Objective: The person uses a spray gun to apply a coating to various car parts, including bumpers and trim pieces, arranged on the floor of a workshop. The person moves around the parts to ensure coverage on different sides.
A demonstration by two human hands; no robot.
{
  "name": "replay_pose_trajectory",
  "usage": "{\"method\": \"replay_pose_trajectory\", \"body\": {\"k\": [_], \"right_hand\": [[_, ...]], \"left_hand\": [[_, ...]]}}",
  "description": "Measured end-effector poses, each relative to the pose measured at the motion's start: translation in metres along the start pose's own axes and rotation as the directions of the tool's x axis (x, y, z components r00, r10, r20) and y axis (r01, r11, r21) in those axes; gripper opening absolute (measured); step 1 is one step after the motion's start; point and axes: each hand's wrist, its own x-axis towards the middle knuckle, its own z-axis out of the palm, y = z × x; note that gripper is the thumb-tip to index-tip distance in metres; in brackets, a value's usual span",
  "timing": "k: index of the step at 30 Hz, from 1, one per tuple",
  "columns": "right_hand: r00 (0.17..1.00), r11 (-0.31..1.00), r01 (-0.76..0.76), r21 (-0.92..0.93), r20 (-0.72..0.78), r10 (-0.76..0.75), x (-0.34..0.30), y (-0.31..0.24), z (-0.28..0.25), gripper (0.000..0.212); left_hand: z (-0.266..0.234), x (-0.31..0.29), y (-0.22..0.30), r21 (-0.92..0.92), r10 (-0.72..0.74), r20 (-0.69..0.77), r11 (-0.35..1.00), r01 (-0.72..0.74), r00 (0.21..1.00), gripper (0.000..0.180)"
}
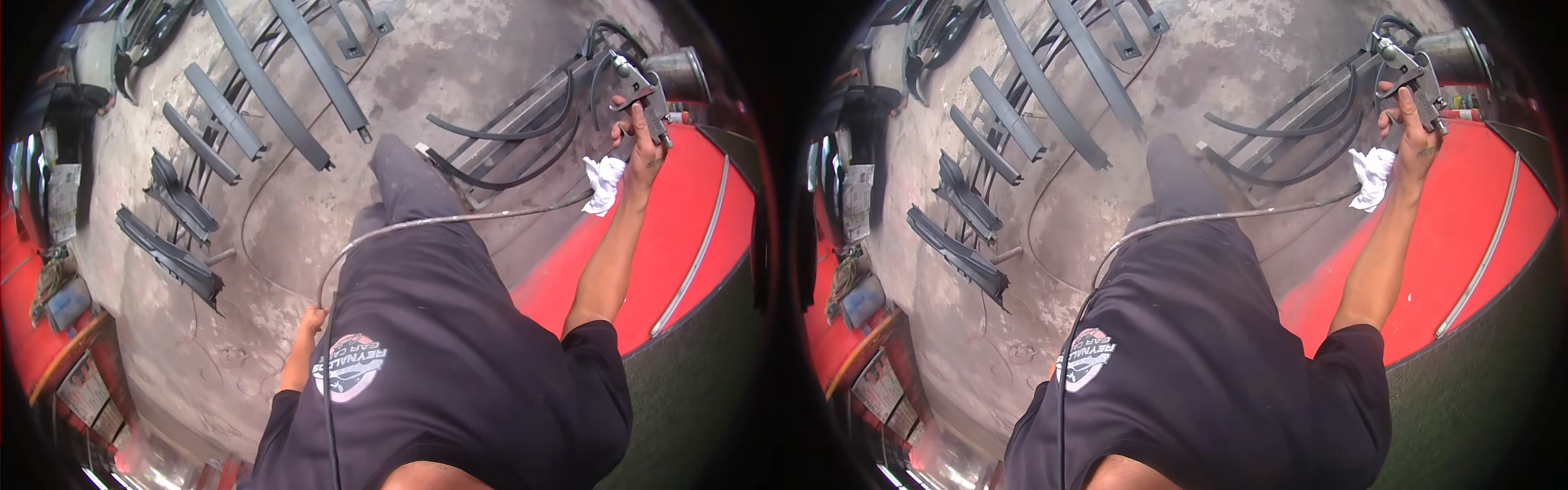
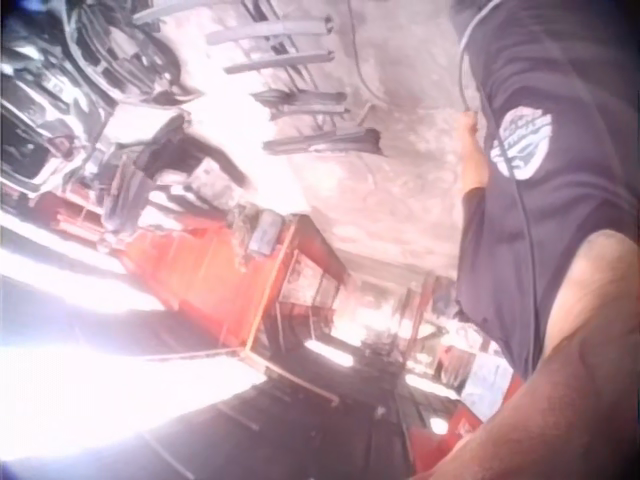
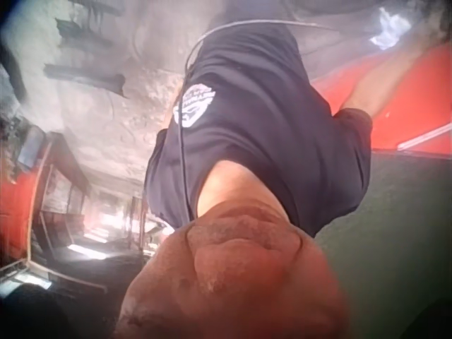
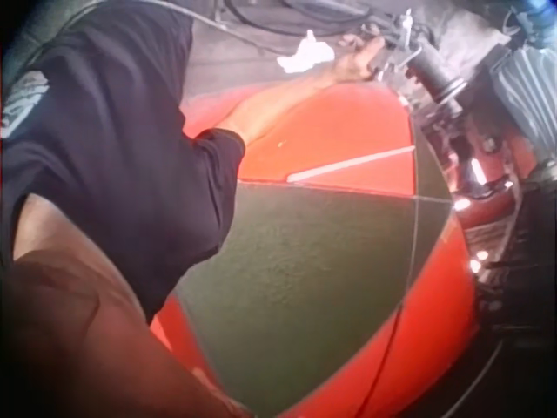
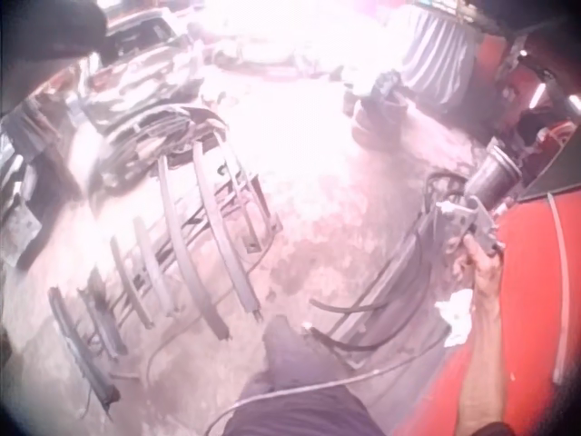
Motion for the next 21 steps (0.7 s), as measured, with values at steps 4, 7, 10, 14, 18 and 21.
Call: {"method": "replay_pose_trajectory", "body": {"k": [4,7,10,14,18,21], "right_hand": [[0.998,0.999,0.034,0.01,0.057,-0.035,0.05,-0.027,0.037,0.026],[0.99,0.995,0.098,-0.005,0.106,-0.097,0.101,-0.035,0.055,0.025],[0.981,0.991,0.13,0.017,0.142,-0.131,0.146,-0.04,0.069,0.025],[0.932,0.968,0.247,0.052,0.26,-0.252,0.234,-0.033,0.113,0.029],[0.941,0.984,0.18,-0.008,0.293,-0.17,0.342,0.005,0.127,0.033],[0.84,0.982,0.181,0.059,0.51,-0.186,0.439,0.031,0.14,0.039]], "left_hand": [[0.013,0.045,0.029,-0.239,0.048,0.13,0.971,-0.015,0.99,0.02],[0.047,0.083,0.038,-0.449,0.162,0.226,0.892,-0.045,0.96,0.018],[0.092,0.08,0.072,-0.457,0.282,0.194,0.874,-0.167,0.94,0.018],[0.12,0.028,0.159,-0.285,0.394,-0.009,0.88,-0.38,0.919,0.019],[0.125,0.001,0.282,-0.248,0.401,-0.144,0.87,-0.426,0.905,0.019],[0.143,-0.027,0.362,-0.379,0.253,-0.159,0.877,-0.295,0.954,0.021]]}}
